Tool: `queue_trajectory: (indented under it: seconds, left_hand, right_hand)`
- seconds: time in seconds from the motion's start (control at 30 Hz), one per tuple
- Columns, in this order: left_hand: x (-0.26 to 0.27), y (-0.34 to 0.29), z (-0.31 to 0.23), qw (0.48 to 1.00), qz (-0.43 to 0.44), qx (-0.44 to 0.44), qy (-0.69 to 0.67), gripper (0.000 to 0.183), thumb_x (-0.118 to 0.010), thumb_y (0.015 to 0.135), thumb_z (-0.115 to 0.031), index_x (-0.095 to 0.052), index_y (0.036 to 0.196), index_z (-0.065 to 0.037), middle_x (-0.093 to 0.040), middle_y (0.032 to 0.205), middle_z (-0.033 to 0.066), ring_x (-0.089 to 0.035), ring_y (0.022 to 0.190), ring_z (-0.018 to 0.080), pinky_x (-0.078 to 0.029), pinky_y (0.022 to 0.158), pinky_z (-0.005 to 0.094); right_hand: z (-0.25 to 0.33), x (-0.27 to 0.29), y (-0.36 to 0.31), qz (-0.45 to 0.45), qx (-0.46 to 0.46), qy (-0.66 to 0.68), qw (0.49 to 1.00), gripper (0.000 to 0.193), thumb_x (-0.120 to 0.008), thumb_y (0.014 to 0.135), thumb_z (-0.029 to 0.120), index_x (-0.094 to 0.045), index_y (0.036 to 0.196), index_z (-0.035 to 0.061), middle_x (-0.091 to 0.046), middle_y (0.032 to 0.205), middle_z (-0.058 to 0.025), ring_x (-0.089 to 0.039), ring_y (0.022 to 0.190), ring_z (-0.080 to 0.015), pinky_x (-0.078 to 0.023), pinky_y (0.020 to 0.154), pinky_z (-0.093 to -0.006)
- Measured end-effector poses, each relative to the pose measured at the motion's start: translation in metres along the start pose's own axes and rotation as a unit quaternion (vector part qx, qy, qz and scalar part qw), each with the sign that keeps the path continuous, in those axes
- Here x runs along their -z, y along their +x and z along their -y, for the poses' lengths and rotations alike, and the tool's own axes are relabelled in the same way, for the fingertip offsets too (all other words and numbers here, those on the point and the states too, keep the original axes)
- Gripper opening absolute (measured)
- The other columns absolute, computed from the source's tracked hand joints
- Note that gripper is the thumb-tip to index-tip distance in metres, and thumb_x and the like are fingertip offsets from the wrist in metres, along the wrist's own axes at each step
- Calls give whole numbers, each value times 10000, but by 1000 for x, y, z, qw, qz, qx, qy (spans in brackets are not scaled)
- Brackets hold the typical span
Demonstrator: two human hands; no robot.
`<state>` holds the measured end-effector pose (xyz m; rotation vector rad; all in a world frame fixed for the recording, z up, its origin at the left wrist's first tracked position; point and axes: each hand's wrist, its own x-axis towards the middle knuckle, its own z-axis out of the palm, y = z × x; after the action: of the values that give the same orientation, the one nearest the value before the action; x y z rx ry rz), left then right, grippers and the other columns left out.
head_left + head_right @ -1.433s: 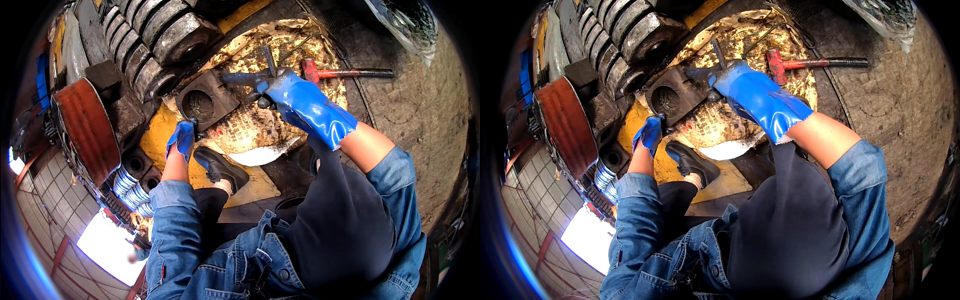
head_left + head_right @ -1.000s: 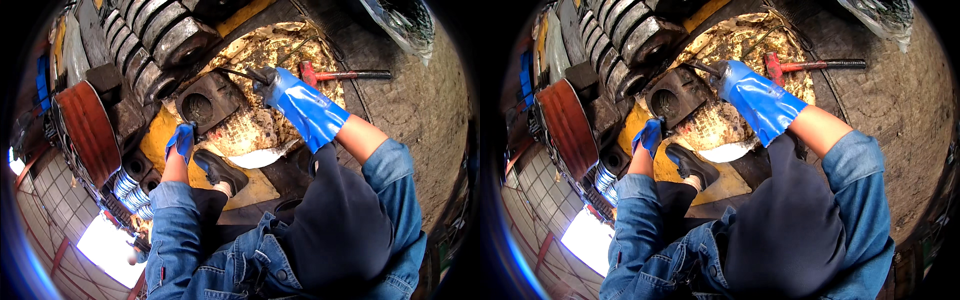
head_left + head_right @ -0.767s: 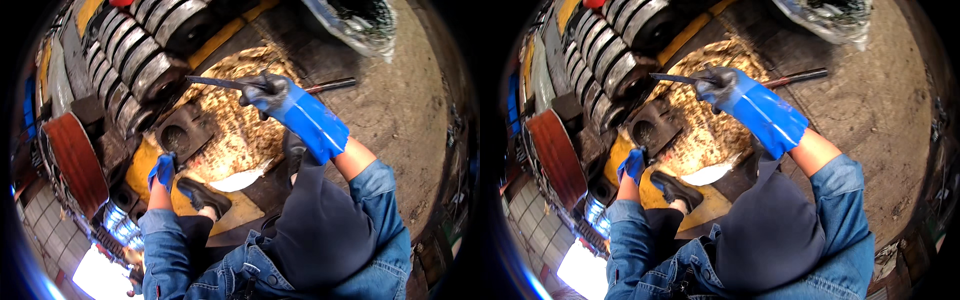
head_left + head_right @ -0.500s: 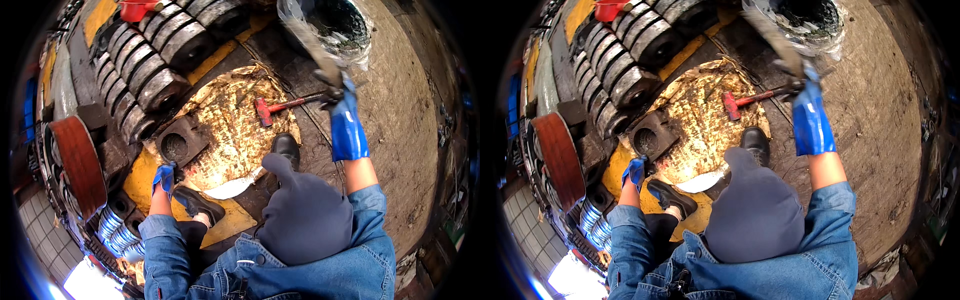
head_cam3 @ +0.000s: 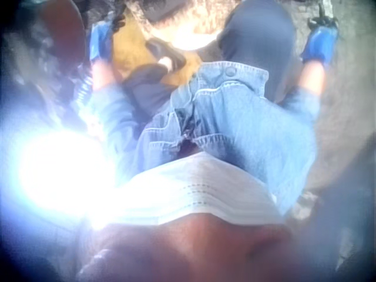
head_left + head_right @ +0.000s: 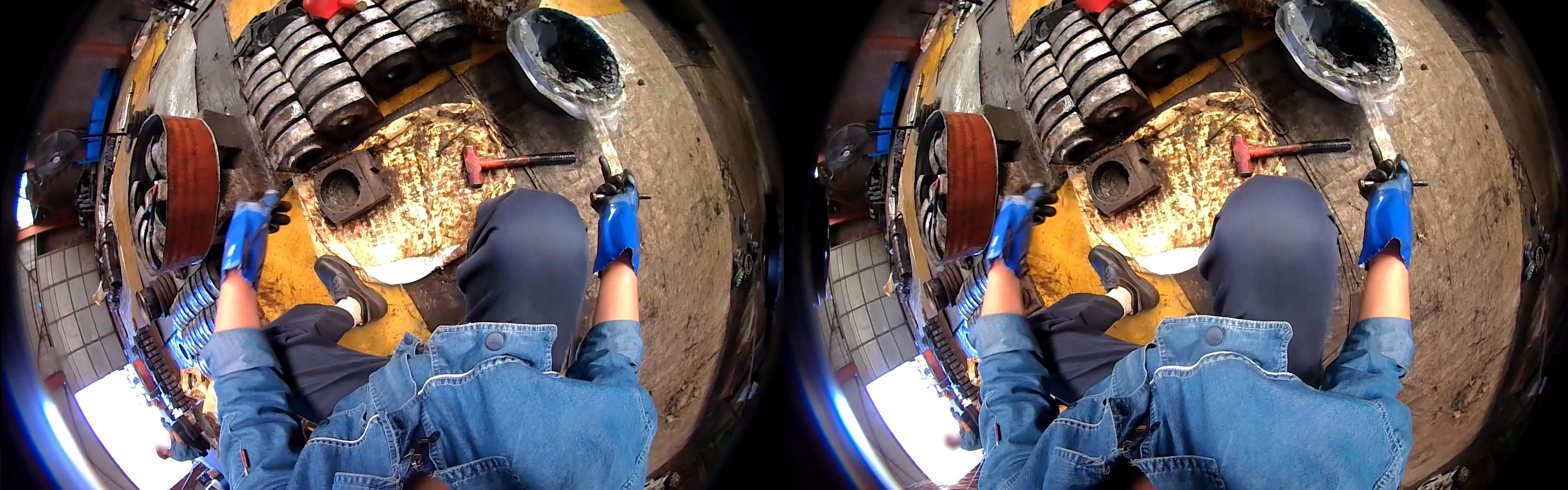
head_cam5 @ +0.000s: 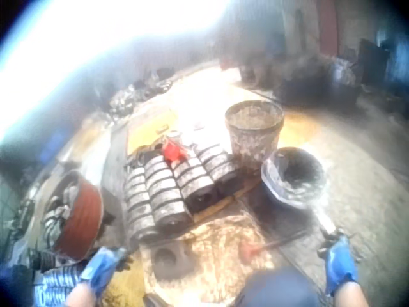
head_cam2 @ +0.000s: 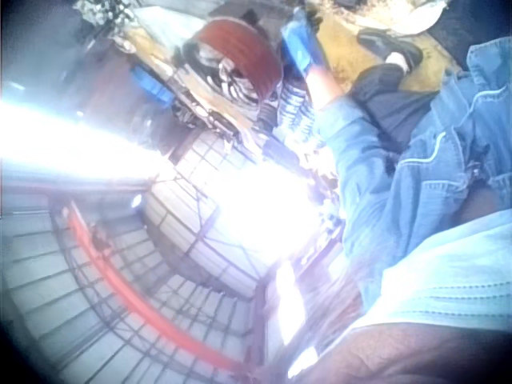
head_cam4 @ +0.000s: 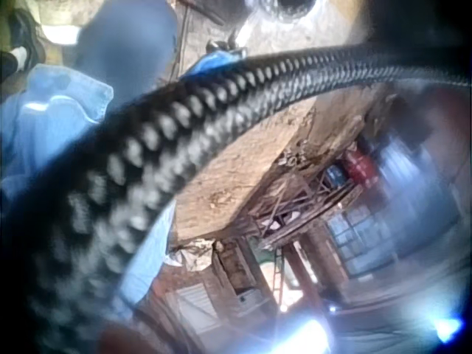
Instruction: The person cleans residues from metal components using a scraper and a hammer. They scrape internal and external surfaces of the parts and tap them with a hammer while holding them by hand.
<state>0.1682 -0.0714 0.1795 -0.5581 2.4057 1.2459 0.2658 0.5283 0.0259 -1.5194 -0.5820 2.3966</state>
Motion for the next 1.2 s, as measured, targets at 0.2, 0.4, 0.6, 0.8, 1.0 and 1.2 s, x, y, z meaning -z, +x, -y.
queue_trajectory:
  seconds: [0.2,0.4,0.6,0.8,1.0,1.2]
  left_hand:
    - [31,-86,-68,986,-62,-107,-115,285,-591,909,-240,-629,1056,1,-677,843,58,-603,644,79,-473,583,216]
    - [89,-146,-86,957,-116,-255,-77,353,-616,876,-298,-628,1095,-22,-679,849,76,-631,713,119,-497,635,251]
    - [83,-97,-36,882,-243,-397,70,408,-635,842,-329,-618,1131,-41,-679,867,95,-646,794,153,-503,699,269]
    - [92,-69,27,915,-245,-271,172,365,-617,814,-351,-648,1064,-87,-658,976,171,-616,907,345,-492,801,399]
    - [128,-70,45,899,-267,-138,318,300,-573,841,-332,-653,1031,-114,-642,995,172,-589,918,375,-488,787,443]
    - [107,-46,43,923,-176,-153,306,296,-537,855,-342,-659,999,-114,-643,1006,147,-600,904,361,-495,779,435]
  right_hand:
    - [20,-53,-72,35,145,-188,971,401,-617,802,501,-555,741,109,-432,528,0,-337,397,-119,-255,389,-275]
    - [-19,-189,-254,284,215,-397,846,378,-655,815,425,-639,913,60,-586,641,-59,-465,454,-115,-349,393,-257]
    - [-154,-208,-301,526,69,-548,647,225,-581,881,201,-604,1039,41,-637,842,-49,-565,671,-138,-461,588,-263]
    - [-310,-148,-190,335,280,-861,260,249,-564,835,205,-628,1025,58,-656,852,-145,-617,744,-252,-492,658,-365]
    - [-373,-82,-182,380,489,-767,167,183,-534,822,256,-596,923,117,-632,759,-162,-636,668,-344,-521,568,-451]
    - [-392,-54,-192,266,395,-866,151,345,-374,935,317,-550,939,20,-653,750,-151,-647,717,-325,-478,624,-490]
